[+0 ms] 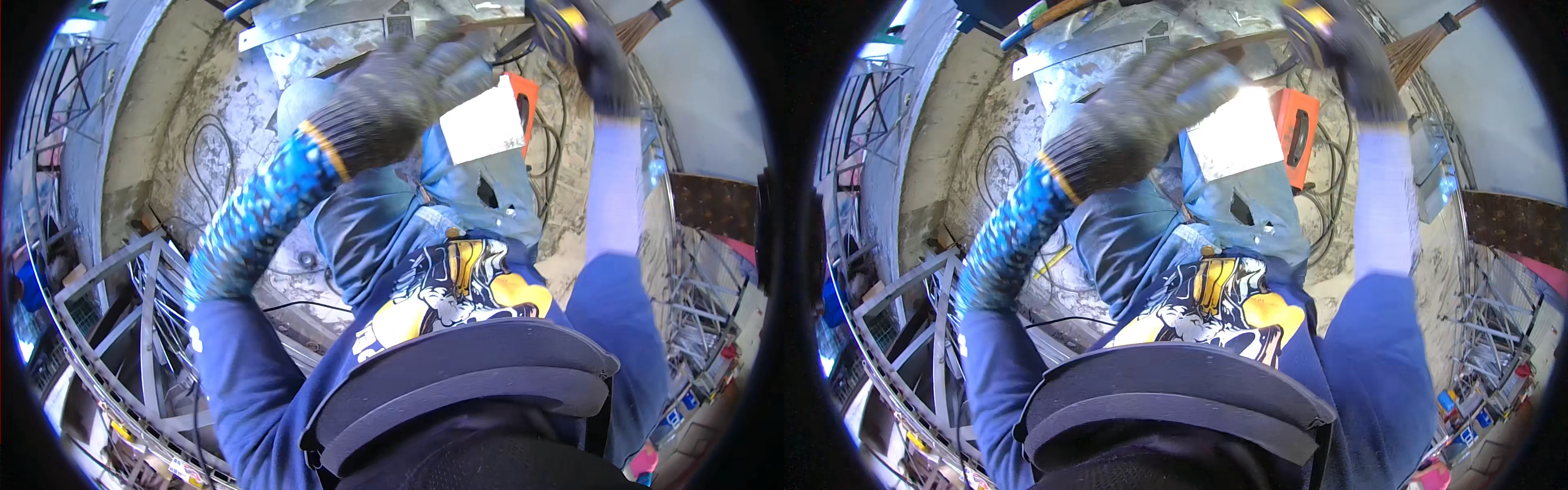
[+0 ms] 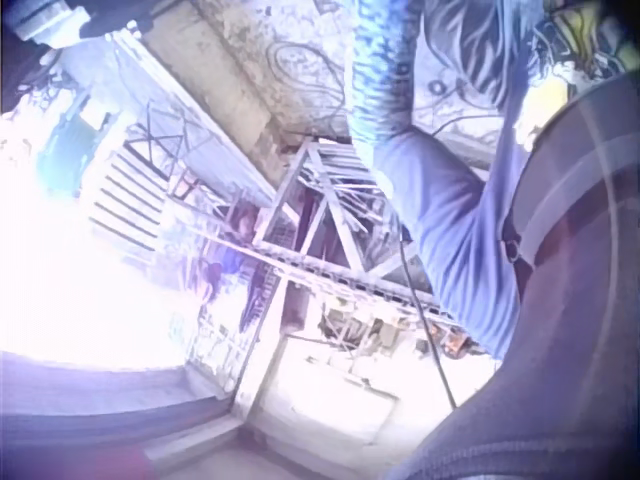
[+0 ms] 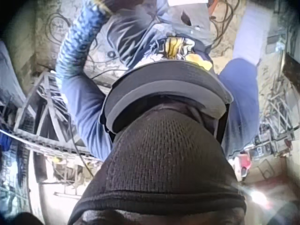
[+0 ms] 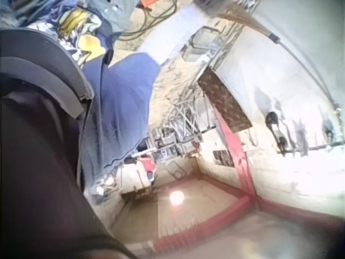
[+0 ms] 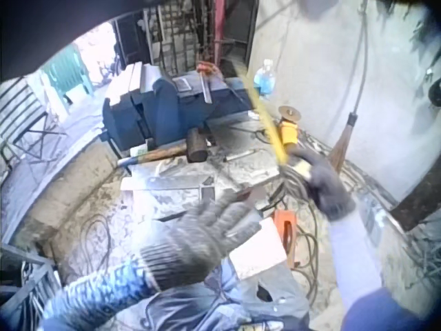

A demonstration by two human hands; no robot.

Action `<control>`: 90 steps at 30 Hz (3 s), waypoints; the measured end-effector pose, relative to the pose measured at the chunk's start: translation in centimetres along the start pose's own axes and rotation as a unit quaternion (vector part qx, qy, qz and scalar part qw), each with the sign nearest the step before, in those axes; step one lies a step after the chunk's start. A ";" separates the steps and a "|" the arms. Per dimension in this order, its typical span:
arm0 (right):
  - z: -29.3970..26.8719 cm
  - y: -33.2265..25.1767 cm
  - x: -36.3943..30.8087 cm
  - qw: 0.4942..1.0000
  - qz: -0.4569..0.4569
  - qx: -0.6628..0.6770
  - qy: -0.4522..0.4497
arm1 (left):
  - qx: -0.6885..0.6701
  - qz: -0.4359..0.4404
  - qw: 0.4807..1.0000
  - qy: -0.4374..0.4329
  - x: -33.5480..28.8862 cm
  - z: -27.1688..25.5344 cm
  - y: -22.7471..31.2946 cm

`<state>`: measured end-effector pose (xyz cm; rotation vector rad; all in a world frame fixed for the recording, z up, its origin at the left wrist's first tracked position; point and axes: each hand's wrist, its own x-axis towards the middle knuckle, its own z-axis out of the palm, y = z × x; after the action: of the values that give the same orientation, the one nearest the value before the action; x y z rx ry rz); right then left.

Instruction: The person marks lines on a metal plate using an L-square ruler and a marker, then measures and marks the metal plate using a tape measure and the marker.

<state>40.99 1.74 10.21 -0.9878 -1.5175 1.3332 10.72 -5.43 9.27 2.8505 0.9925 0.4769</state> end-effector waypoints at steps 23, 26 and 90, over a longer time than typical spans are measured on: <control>0.0 11.0 -17.4 0.941 0.073 0.302 0.132 | 0.073 0.258 0.936 -0.226 5.5 2.9 1.0; 0.5 10.9 -17.4 0.918 0.109 0.347 0.158 | 0.045 0.243 0.947 -0.206 4.7 3.1 0.3; 1.7 5.2 -8.2 0.968 0.154 0.200 -0.009 | -0.180 -0.241 0.953 0.016 0.3 4.2 1.9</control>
<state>42.04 -5.96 4.11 -0.9717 -1.0707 1.7871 13.39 -6.68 5.71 2.1878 1.3859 0.5792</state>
